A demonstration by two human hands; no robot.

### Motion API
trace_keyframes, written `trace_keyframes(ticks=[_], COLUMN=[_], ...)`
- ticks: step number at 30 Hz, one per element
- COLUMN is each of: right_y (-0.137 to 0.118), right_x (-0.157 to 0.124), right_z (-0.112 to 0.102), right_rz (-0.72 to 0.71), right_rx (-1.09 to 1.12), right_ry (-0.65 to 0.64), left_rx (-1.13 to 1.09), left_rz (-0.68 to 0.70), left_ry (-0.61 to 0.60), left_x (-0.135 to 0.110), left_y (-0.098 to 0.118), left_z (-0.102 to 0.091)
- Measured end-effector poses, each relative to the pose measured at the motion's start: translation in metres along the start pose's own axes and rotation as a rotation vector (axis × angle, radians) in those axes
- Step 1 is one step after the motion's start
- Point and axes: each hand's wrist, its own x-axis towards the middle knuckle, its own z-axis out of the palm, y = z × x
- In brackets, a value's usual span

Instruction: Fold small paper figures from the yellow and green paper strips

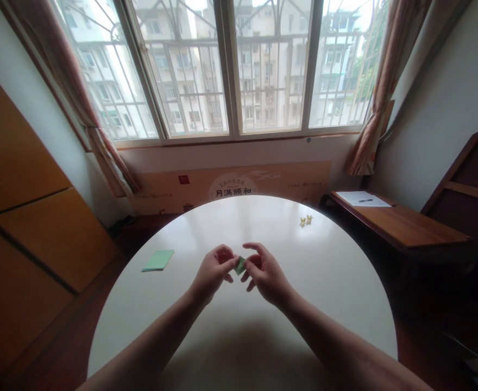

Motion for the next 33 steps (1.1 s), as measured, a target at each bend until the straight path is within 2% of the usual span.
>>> trace_keyframes(ticks=[5,14,19,26,33], right_y=[0.002,0.001,0.003,0.007,0.002], right_x=[-0.002,-0.004,-0.004,-0.003,-0.003], right_z=[0.002,0.001,-0.002,-0.004,0.000], right_rz=[0.012,-0.034,-0.101,-0.167,-0.131], right_rx=[-0.013,-0.106,-0.198,-0.224,-0.175], right_ry=[-0.015,-0.030,-0.031,-0.006,-0.003], left_rx=[0.002,0.165,0.191,0.320,0.175], left_rz=[0.084,0.144,0.156,0.280,0.212], left_ry=[-0.031,-0.042,-0.070,-0.065,-0.151], left_x=[-0.004,-0.009,-0.010,-0.012,-0.012], left_y=[-0.007,0.000,0.003,0.002,0.005], left_z=[-0.008,-0.013,-0.014,-0.016,-0.017])
